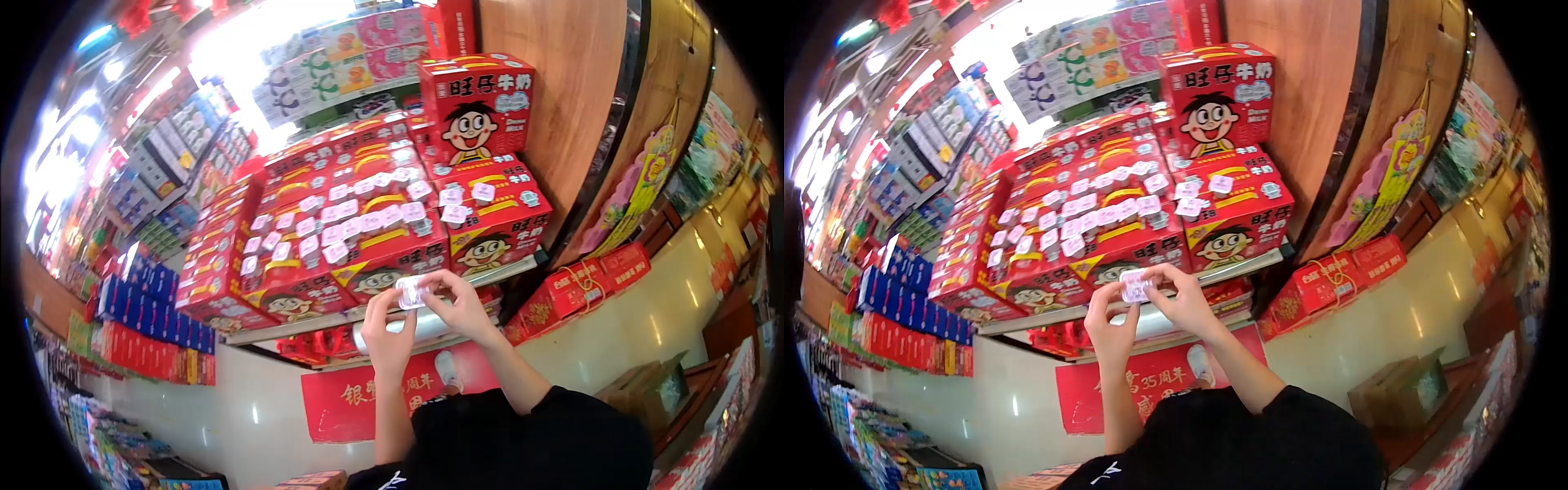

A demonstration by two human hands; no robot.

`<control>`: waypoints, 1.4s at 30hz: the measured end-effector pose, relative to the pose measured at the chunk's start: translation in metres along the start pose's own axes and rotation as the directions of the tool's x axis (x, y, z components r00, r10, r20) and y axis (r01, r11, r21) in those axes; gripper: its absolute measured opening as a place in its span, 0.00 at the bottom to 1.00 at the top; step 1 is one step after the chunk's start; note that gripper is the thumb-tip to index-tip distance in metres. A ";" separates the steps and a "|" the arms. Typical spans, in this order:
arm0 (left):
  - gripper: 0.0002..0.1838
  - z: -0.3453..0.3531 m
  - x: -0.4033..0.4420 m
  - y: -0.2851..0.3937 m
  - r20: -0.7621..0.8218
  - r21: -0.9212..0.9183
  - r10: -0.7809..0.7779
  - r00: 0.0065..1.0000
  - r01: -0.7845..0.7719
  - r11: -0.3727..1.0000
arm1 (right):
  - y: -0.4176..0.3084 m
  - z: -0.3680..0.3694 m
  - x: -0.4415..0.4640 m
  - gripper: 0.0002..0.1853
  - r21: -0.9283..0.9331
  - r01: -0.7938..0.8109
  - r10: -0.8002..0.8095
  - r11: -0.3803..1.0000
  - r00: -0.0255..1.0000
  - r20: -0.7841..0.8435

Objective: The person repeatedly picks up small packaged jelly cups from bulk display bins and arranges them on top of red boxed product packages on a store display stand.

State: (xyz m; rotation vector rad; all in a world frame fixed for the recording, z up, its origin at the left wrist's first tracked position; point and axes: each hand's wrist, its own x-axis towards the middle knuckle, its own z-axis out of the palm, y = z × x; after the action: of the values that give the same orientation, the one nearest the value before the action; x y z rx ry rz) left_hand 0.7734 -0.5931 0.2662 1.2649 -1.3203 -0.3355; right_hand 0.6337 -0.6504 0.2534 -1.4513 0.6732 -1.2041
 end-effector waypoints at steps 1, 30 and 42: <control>0.20 0.012 0.012 -0.001 0.017 -0.029 0.010 1.000 -0.010 1.000 | -0.001 -0.008 0.008 0.10 -0.027 0.025 -0.027 0.999 0.998 -0.060; 0.13 0.188 0.223 -0.071 0.240 0.184 0.040 0.970 -0.086 0.979 | 0.050 -0.159 0.235 0.14 -0.340 -0.128 0.058 0.932 0.976 -0.209; 0.11 0.234 0.224 -0.085 0.310 0.580 -0.071 0.948 -0.130 0.804 | 0.056 -0.190 0.251 0.22 -0.584 -0.194 0.159 0.789 0.981 -0.111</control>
State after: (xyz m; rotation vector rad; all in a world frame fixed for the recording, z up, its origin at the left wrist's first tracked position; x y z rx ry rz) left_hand 0.6850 -0.9163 0.2574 1.7651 -1.8111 -0.0943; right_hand 0.5513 -0.9590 0.2610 -1.8163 1.2830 -0.9214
